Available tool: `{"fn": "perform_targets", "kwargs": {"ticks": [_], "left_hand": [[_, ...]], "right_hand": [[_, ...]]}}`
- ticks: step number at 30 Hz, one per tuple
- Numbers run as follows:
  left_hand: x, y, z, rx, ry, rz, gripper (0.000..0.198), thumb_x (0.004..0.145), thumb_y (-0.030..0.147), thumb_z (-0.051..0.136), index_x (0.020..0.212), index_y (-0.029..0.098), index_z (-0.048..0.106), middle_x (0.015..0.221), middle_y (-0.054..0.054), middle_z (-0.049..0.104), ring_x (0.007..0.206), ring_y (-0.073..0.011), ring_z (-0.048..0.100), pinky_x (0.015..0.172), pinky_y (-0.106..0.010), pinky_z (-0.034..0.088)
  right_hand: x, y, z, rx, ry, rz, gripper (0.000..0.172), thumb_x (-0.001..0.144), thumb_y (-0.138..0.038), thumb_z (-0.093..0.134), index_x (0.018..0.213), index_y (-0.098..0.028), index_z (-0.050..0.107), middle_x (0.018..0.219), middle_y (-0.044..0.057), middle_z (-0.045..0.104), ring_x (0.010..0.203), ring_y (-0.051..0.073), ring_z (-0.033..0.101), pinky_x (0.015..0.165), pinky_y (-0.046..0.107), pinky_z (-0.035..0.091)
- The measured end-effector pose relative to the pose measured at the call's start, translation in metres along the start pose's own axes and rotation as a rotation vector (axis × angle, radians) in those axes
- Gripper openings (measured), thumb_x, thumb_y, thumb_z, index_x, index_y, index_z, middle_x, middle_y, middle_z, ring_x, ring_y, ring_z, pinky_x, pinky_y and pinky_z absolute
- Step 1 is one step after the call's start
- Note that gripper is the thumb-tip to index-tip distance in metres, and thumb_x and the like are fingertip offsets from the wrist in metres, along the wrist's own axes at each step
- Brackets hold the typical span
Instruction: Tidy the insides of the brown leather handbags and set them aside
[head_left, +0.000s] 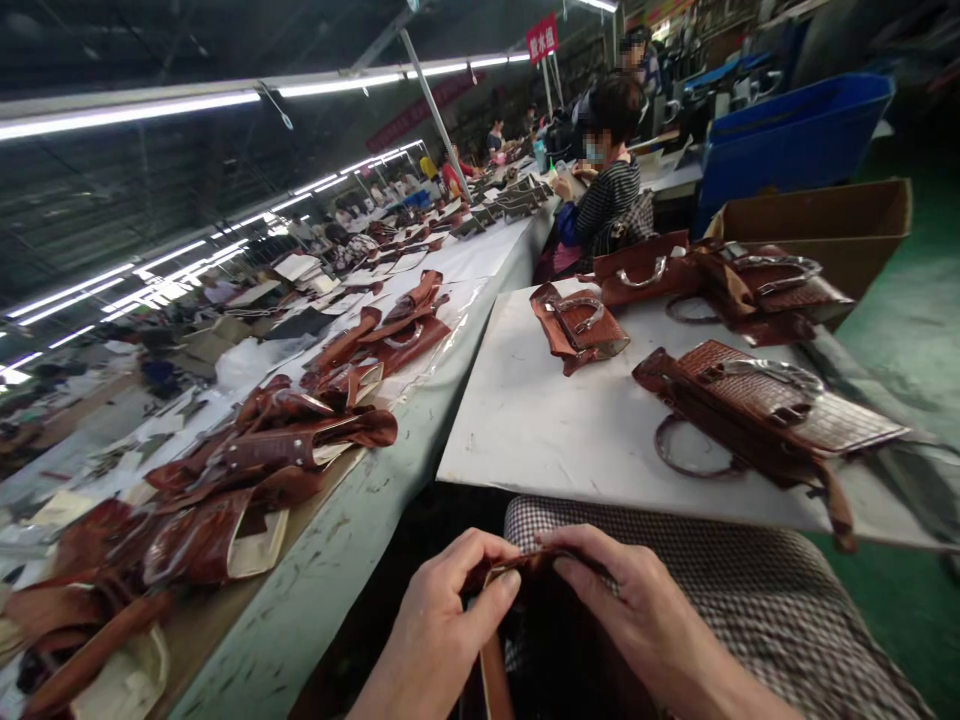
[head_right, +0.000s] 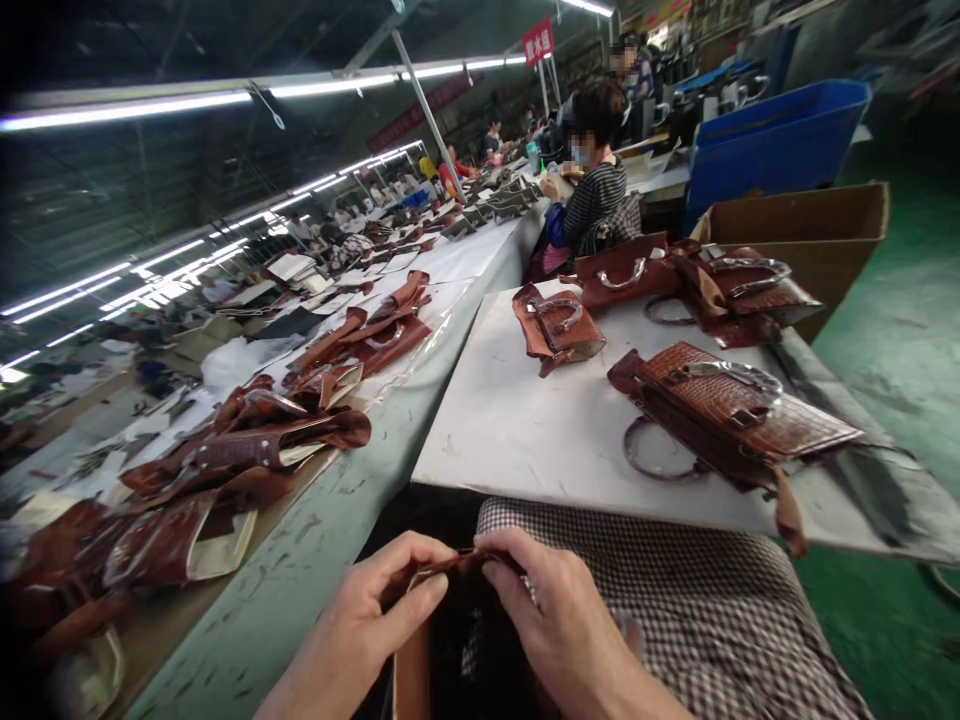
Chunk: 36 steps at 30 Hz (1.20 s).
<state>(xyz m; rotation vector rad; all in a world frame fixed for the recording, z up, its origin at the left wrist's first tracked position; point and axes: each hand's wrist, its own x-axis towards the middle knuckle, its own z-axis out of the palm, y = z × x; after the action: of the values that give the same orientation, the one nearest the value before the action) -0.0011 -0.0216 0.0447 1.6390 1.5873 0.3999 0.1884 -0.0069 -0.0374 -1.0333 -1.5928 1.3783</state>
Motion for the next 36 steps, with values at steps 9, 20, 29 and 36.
{"fn": "perform_targets", "kwargs": {"ticks": [9,20,29,36], "left_hand": [[0.012,-0.006,-0.002,0.028,-0.023,-0.025,0.011,0.087,0.020,0.054,0.083,0.020,0.065,0.075,0.004,0.062,0.073,-0.0134,0.055,0.067,-0.021,0.042],[0.017,-0.007,-0.003,0.081,-0.079,0.038,0.013,0.082,0.010,0.057,0.087,0.020,0.062,0.080,0.003,0.064,0.074,-0.0129,0.059,0.069,-0.021,0.047],[0.017,-0.009,0.009,0.274,0.268,0.503,0.017,0.085,0.010,0.063,0.097,0.022,0.063,0.105,-0.001,0.068,0.096,-0.0127,0.066,0.088,-0.019,0.052],[0.022,-0.011,0.014,0.438,0.369,0.784,0.019,0.086,0.002,0.058,0.097,0.015,0.066,0.096,-0.007,0.071,0.085,-0.0140,0.070,0.080,-0.021,0.058]], "right_hand": [[0.005,-0.002,0.000,-0.110,-0.036,-0.048,0.028,0.091,-0.018,0.052,0.111,-0.028,0.068,0.093,-0.003,0.074,0.086,0.014,0.070,0.080,0.023,0.051],[0.009,0.001,-0.002,-0.206,-0.041,-0.016,0.034,0.082,-0.006,0.050,0.100,-0.025,0.070,0.086,-0.002,0.074,0.079,0.014,0.070,0.075,0.023,0.050],[0.009,0.000,-0.001,-0.125,0.026,-0.009,0.033,0.083,-0.009,0.051,0.104,-0.025,0.070,0.086,-0.002,0.074,0.079,0.014,0.070,0.076,0.023,0.051],[0.007,0.000,0.000,-0.112,0.049,-0.015,0.036,0.082,-0.006,0.052,0.106,-0.026,0.070,0.089,-0.002,0.074,0.082,0.014,0.070,0.077,0.023,0.052]]}}
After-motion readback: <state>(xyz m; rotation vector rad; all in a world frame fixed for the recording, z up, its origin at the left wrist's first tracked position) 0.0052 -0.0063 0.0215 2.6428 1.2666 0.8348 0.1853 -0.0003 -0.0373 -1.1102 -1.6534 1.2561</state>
